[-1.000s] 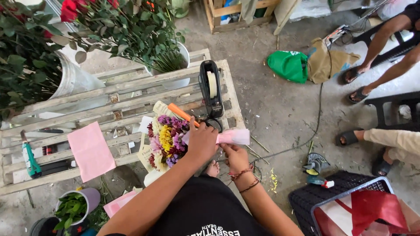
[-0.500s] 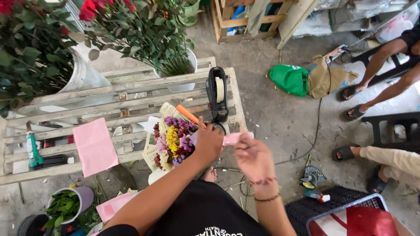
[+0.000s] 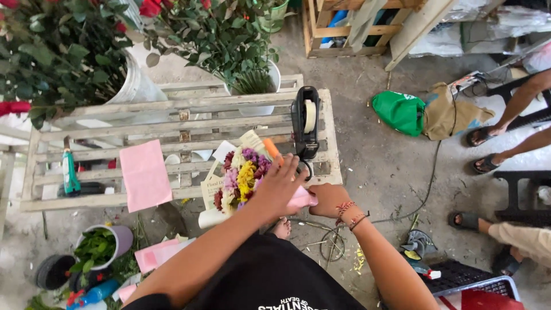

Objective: The person wraps a bouquet of colorful flowers with pink and orange paper. They fold the paper around the stems, secure it with tape, and trim the excess paper with scissors.

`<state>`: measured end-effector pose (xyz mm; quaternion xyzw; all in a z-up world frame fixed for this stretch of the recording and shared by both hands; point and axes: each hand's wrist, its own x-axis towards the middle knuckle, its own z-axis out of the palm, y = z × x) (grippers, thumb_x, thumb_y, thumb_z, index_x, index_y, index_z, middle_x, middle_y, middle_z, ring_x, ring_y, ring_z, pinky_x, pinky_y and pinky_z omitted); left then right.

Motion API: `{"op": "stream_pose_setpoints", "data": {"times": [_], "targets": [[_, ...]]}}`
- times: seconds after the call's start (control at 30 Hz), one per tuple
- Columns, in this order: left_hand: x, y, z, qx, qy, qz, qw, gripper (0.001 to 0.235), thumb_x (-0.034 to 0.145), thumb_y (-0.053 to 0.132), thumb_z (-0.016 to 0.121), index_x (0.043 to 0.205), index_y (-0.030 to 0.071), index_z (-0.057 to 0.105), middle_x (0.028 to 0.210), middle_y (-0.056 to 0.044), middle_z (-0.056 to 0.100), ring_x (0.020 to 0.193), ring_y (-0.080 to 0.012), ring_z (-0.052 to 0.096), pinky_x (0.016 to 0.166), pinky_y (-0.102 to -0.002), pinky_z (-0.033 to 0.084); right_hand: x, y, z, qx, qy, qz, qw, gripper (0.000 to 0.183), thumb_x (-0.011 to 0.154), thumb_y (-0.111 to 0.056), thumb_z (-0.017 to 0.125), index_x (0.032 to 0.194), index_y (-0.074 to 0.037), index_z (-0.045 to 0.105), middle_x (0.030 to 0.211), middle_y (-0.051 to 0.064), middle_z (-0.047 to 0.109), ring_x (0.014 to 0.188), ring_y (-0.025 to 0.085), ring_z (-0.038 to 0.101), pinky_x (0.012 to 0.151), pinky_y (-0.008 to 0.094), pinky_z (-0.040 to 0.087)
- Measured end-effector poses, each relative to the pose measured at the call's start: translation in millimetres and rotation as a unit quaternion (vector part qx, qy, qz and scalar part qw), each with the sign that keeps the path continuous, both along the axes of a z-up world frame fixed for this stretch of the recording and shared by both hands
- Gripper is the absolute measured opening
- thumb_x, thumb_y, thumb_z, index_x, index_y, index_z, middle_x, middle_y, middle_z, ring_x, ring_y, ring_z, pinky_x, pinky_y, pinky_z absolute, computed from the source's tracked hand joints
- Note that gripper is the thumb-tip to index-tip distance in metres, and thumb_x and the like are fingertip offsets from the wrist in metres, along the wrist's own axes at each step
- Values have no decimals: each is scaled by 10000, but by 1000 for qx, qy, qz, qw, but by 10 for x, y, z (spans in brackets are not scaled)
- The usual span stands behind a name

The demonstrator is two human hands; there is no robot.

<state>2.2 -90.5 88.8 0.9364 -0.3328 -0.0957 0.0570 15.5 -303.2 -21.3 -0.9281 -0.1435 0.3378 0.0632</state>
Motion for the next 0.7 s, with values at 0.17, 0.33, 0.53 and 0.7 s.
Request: {"op": "stream_pose_setpoints", "data": {"times": [0.17, 0.33, 0.53, 0.7], "targets": [[-396, 624, 217, -136, -66, 121, 981, 829, 729, 504, 823, 1396, 113, 524, 1397, -188, 446, 1342, -412, 392, 1139, -625, 249, -151, 35, 516, 72, 19, -21, 997, 379, 788, -440, 648, 1033, -153, 689, 953, 165, 771, 974, 436, 735, 803, 542, 592], [-951, 746, 494, -253, -31, 199, 946, 259, 997, 369, 609, 944, 123, 671, 921, -52, 666, 845, -216, 583, 767, -390, 473, -327, 69, 850, 32, 69, -43, 996, 357, 775, -364, 500, 1031, -179, 667, 972, 69, 762, 889, 323, 705, 707, 431, 506], [-1108, 976, 1032, -323, -71, 189, 925, 296, 1002, 397, 653, 795, 193, 708, 673, 80, 703, 539, -114, 658, 405, -314, 424, -818, 434, 921, 269, -65, -171, 946, 173, 650, -235, 672, 804, -158, 681, 657, -16, 662, 590, 115, 560, 563, 338, 372], [-1212, 1403, 1523, -140, -356, 193, 904, 195, 978, 372, 756, 1007, 180, 733, 743, 47, 567, 605, -134, 542, 511, -275, 424, -952, 1248, 1229, 323, -107, -375, 863, 283, 666, -165, 728, 943, -156, 787, 645, -46, 623, 608, 83, 488, 564, 288, 405]]}}
